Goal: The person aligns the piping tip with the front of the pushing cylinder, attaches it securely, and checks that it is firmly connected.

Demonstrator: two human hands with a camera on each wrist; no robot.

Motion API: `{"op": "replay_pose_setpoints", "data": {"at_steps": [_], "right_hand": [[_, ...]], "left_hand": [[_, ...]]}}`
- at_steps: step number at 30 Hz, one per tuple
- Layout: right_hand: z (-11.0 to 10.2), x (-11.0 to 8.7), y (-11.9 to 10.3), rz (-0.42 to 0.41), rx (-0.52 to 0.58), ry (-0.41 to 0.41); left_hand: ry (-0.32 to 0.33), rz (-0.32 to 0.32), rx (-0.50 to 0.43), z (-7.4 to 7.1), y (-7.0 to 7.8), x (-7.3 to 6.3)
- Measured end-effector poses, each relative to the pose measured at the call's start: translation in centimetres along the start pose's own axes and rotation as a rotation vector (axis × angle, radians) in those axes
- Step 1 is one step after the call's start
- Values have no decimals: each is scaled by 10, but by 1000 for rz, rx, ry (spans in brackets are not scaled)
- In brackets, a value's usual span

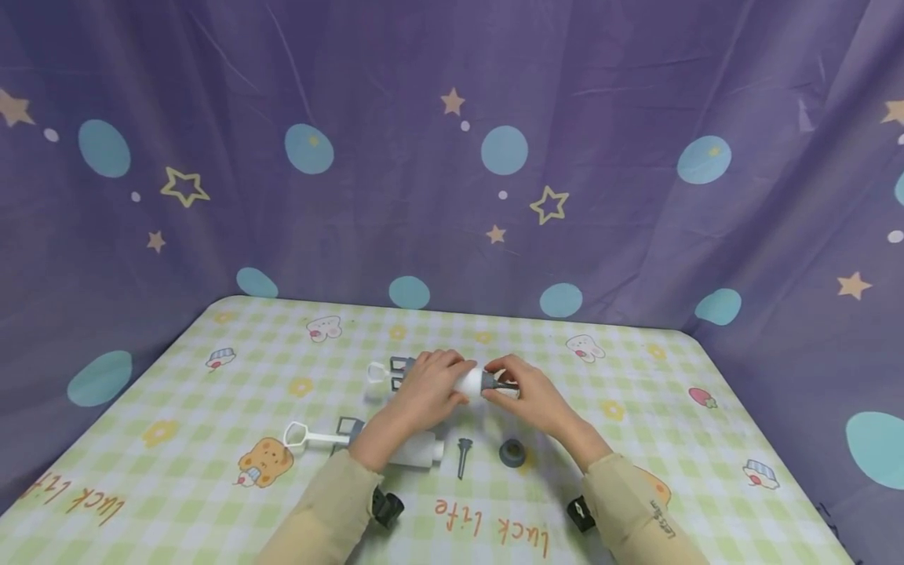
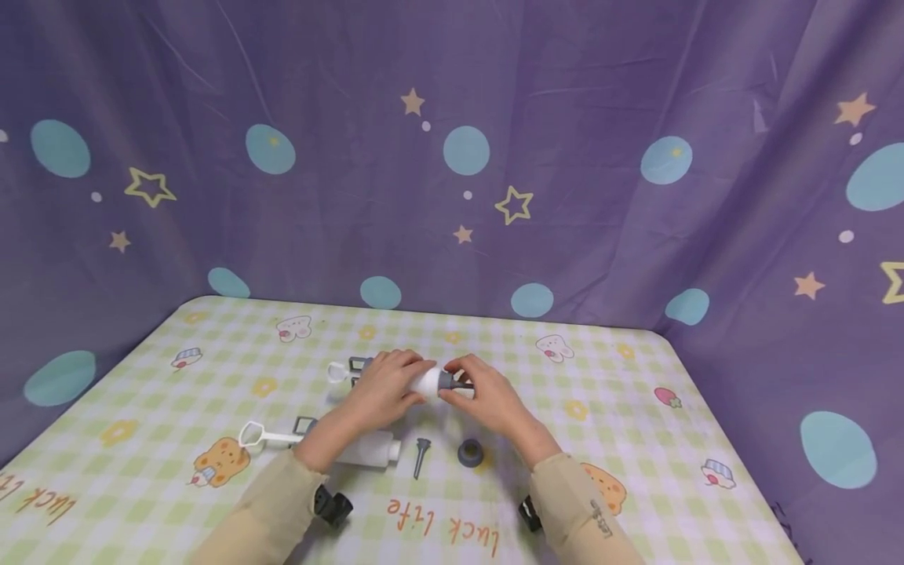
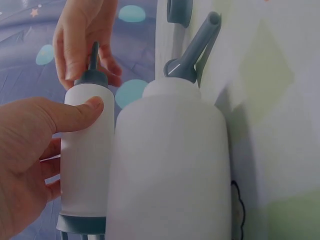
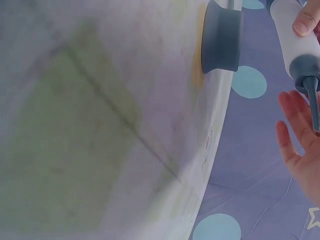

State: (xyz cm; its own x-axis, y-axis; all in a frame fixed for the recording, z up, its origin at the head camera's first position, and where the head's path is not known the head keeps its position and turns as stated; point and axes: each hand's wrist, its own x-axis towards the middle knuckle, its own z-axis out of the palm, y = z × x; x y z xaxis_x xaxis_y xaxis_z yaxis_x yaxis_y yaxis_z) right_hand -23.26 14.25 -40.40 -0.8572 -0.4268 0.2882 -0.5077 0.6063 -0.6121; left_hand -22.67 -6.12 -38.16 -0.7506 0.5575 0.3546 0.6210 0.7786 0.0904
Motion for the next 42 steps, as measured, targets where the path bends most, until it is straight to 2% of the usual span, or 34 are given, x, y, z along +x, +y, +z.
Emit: {"op": "replay_pose_setpoints", "data": {"at_steps": [6, 10, 21, 37, 42], "right_hand": [[0, 0, 1, -100, -38, 28], [0, 0, 2, -115, -35, 48], [0, 0, 2, -105, -42, 47], [1, 7, 5, -118, 25, 150], [0, 8, 3, -48, 67, 98]], "left_hand": [[2, 4, -3, -2, -1, 0], [6, 8, -10, -2, 0, 0], [30, 18, -23, 0, 0, 1], [159, 29, 64, 4, 3, 5], [153, 37, 44, 6, 0, 6]]}}
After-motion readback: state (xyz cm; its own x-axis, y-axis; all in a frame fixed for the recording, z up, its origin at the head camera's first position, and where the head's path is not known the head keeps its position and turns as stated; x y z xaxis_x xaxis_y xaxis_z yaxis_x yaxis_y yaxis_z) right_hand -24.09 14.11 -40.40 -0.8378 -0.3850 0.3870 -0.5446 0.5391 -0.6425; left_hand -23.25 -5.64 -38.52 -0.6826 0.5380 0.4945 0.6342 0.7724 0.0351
